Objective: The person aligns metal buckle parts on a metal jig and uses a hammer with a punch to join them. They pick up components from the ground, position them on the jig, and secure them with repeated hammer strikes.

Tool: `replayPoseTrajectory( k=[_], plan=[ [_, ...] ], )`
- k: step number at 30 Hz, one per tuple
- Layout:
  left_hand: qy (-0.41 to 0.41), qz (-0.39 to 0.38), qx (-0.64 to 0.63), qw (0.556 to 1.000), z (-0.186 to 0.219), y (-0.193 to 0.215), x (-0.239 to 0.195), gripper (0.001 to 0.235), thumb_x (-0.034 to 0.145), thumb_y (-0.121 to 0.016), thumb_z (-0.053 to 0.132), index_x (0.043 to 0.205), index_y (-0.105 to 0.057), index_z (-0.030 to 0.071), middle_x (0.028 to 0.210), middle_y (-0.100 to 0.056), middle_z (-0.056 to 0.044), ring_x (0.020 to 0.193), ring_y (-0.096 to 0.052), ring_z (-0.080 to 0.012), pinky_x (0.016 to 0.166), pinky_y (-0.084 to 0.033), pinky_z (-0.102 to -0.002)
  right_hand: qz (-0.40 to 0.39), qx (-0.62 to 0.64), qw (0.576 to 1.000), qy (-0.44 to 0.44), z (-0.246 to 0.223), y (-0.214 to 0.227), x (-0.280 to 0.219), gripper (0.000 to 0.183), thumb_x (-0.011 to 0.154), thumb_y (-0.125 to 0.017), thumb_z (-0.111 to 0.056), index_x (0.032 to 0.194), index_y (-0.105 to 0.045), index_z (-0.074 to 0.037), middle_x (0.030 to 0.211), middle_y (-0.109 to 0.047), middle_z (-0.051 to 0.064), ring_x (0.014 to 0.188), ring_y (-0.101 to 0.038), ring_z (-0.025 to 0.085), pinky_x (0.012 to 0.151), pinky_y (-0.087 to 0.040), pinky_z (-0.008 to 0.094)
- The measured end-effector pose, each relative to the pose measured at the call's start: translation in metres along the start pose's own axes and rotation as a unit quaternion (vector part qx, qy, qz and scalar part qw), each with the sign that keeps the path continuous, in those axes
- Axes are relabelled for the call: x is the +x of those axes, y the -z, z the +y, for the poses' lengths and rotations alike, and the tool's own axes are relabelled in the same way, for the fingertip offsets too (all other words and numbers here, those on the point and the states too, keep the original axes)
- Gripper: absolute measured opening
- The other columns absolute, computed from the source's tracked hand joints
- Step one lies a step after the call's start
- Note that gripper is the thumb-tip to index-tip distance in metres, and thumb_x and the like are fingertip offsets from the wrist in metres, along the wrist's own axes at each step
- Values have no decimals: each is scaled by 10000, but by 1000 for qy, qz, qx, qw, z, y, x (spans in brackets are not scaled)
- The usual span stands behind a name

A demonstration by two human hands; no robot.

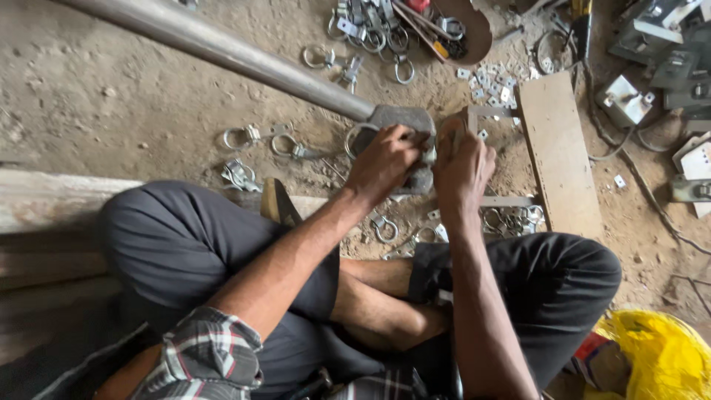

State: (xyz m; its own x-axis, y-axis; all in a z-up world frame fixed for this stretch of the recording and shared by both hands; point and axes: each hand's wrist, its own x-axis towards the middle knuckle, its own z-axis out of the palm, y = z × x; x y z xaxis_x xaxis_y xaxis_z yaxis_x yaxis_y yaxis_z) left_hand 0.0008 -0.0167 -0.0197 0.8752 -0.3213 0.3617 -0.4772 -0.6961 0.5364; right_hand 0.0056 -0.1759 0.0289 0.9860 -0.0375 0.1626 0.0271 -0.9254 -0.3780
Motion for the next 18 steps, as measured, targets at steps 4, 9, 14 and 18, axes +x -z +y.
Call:
replayPoseTrajectory(
  k=[4, 9, 14, 18],
  plan=[
    [2, 16, -47, 999, 3, 11, 5, 158, 962, -655, 76, 1062, -777, 67, 1337, -705, -73, 1190, -615, -295, 1049, -516, -416, 26, 20, 999, 30, -7, 13, -18, 209, 1055, -608, -226, 1027, -705, -42, 773, -647, 130, 665, -544, 292, 828, -406, 484],
    [0, 10, -47, 999, 1, 4, 1, 224, 932, -686, 122, 1123, -771, 41, 1244, -733, -61, 1194, -629, -283, 1087, -510, -425, 60, 66, 992, 85, -17, 14, -8, 150, 1024, -620, -147, 993, -718, -38, 753, -661, 116, 650, -577, 326, 771, -431, 516],
    [-1, 23, -57, 998, 1, -4, 2, 122, 959, -712, 118, 1037, -795, 76, 1339, -703, -79, 1150, -638, -266, 1015, -526, -391, -9, 102, 994, -22, -1, 56, -36, 231, 1007, -607, -147, 847, -709, -17, 660, -655, 115, 512, -585, 223, 524, -502, 444],
    [7, 16, -76, 997, -4, 3, 7, 145, 866, -785, 232, 940, -811, 111, 1264, -727, -48, 1080, -701, -234, 1012, -542, -394, -36, 168, 980, -103, 0, 114, -46, 248, 989, -662, -226, 931, -732, 5, 701, -729, 116, 577, -698, 147, 548, -556, 389]
  ],
)
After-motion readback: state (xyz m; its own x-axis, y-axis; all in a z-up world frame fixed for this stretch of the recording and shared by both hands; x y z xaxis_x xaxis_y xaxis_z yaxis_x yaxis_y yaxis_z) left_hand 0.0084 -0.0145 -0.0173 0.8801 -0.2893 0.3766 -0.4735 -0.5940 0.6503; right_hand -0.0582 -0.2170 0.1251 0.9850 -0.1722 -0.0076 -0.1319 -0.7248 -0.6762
